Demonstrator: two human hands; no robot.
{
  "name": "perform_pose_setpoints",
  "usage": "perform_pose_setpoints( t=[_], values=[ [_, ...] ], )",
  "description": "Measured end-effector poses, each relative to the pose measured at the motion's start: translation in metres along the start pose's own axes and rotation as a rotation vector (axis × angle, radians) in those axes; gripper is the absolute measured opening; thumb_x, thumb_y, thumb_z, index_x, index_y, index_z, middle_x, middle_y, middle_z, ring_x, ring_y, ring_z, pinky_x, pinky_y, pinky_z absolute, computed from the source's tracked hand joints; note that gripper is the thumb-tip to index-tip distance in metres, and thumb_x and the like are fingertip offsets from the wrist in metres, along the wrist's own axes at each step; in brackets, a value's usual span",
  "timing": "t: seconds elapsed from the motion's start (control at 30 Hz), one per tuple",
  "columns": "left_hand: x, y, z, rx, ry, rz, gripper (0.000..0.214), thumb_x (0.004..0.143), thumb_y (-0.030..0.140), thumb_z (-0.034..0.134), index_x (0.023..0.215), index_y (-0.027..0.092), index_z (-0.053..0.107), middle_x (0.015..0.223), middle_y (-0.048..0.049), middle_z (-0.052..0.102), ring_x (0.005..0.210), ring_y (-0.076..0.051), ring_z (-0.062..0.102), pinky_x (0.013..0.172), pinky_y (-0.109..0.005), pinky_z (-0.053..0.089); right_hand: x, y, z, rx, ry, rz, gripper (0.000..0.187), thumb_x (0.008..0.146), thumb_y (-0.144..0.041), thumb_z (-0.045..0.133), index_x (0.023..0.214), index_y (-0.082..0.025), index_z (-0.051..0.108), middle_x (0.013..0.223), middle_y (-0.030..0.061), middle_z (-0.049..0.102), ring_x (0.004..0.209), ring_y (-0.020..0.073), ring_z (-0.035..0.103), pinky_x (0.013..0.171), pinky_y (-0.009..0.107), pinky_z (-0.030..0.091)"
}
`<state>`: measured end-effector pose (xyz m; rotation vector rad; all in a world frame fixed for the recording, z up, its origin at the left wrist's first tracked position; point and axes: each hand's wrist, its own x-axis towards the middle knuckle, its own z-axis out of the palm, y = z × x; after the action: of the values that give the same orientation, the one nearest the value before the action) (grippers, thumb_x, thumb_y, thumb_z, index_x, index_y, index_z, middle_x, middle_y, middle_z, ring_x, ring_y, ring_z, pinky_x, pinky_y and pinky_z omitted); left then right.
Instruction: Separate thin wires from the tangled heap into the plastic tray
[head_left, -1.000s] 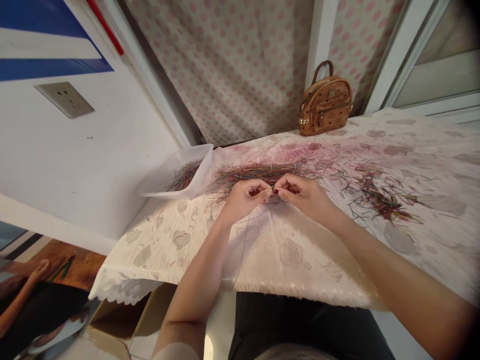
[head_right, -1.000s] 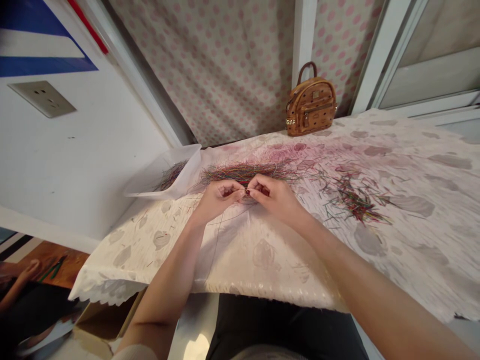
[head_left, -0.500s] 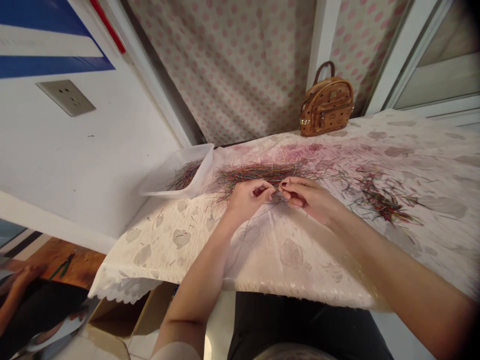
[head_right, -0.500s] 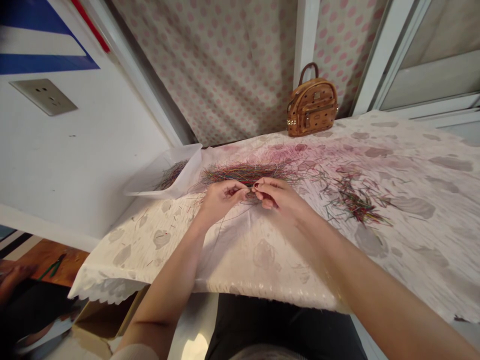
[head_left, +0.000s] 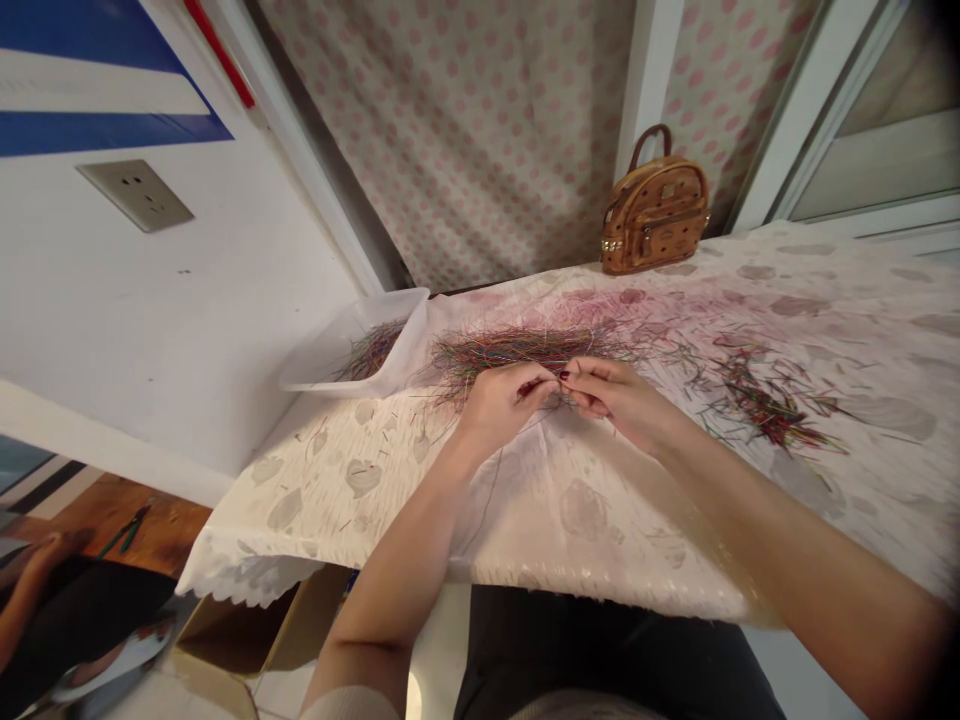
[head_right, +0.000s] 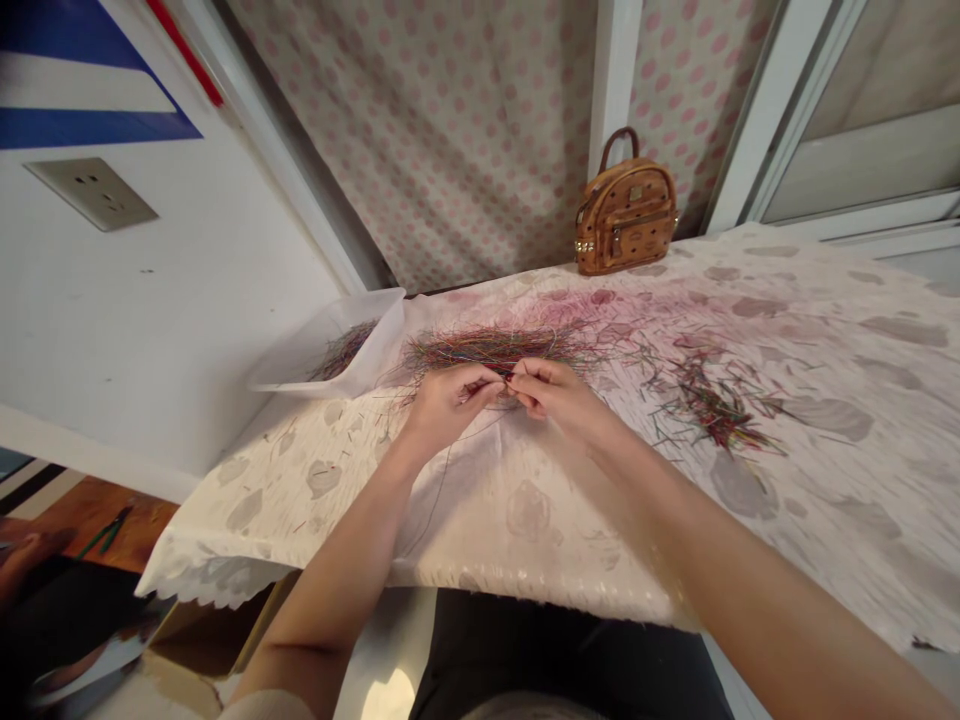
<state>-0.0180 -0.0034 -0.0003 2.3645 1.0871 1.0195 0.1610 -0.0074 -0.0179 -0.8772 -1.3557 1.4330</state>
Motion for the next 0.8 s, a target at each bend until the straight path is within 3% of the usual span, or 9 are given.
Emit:
perform_pose_setpoints(
  t=[0.2,0.4,0.57,0.67,0.8],
  values=[
    [-0.005,-0.003,-0.005,-0.026,0.019,-0.188,0.020,0.090,0.037,0.059,0.086,0.022,0.073,0.075,-0.0004,0.073,0.067,-0.013,0.063,0.065,-0.024,0.044,0.002,-0.003,-0.005,0.039,0.170,-0.079,0.031,0.074,-0.035,0.067,0.060,-0.022,0.043,0.055,-0.0050,0.035,0.047,0.0077,0.024,0.047,0.028,0.016],
    [-0.039,-0.006,-0.029,-0.082,-0.017,-0.311,0.025,0.088,0.037,0.059,0.075,0.019,0.069,0.070,-0.0013,0.069,0.063,-0.012,0.060,0.059,-0.023,0.042,0.005,-0.002,-0.019,0.096,0.286,-0.124,0.036,0.073,-0.038,0.068,0.062,-0.023,0.038,0.057,-0.0046,0.030,0.049,0.0101,0.024,0.046,0.029,0.019],
    [-0.066,-0.005,-0.052,-0.128,-0.058,-0.436,0.023,0.086,0.034,0.061,0.072,0.018,0.068,0.066,-0.0016,0.068,0.057,-0.011,0.058,0.057,-0.022,0.043,0.005,0.000,-0.018,0.139,0.219,-0.068,0.034,0.071,-0.040,0.073,0.062,-0.021,0.046,0.059,-0.0034,0.038,0.051,0.0085,0.027,0.046,0.028,0.019],
    [-0.069,-0.009,-0.079,-0.040,0.020,-0.504,0.021,0.083,0.033,0.062,0.071,0.017,0.069,0.066,-0.0020,0.069,0.055,-0.011,0.059,0.055,-0.022,0.043,0.002,-0.001,-0.012,0.073,0.131,-0.040,0.034,0.075,-0.050,0.071,0.069,-0.019,0.058,0.062,-0.0008,0.047,0.051,0.0087,0.033,0.046,0.027,0.020],
    [-0.056,-0.033,-0.135,0.130,0.312,-0.603,0.018,0.080,0.032,0.062,0.080,0.018,0.073,0.067,-0.0021,0.070,0.057,-0.013,0.060,0.053,-0.023,0.042,0.000,-0.003,-0.008,0.021,0.141,-0.026,0.042,0.078,-0.060,0.065,0.078,-0.017,0.064,0.062,0.0006,0.051,0.051,0.0096,0.038,0.046,0.027,0.024]
  ],
)
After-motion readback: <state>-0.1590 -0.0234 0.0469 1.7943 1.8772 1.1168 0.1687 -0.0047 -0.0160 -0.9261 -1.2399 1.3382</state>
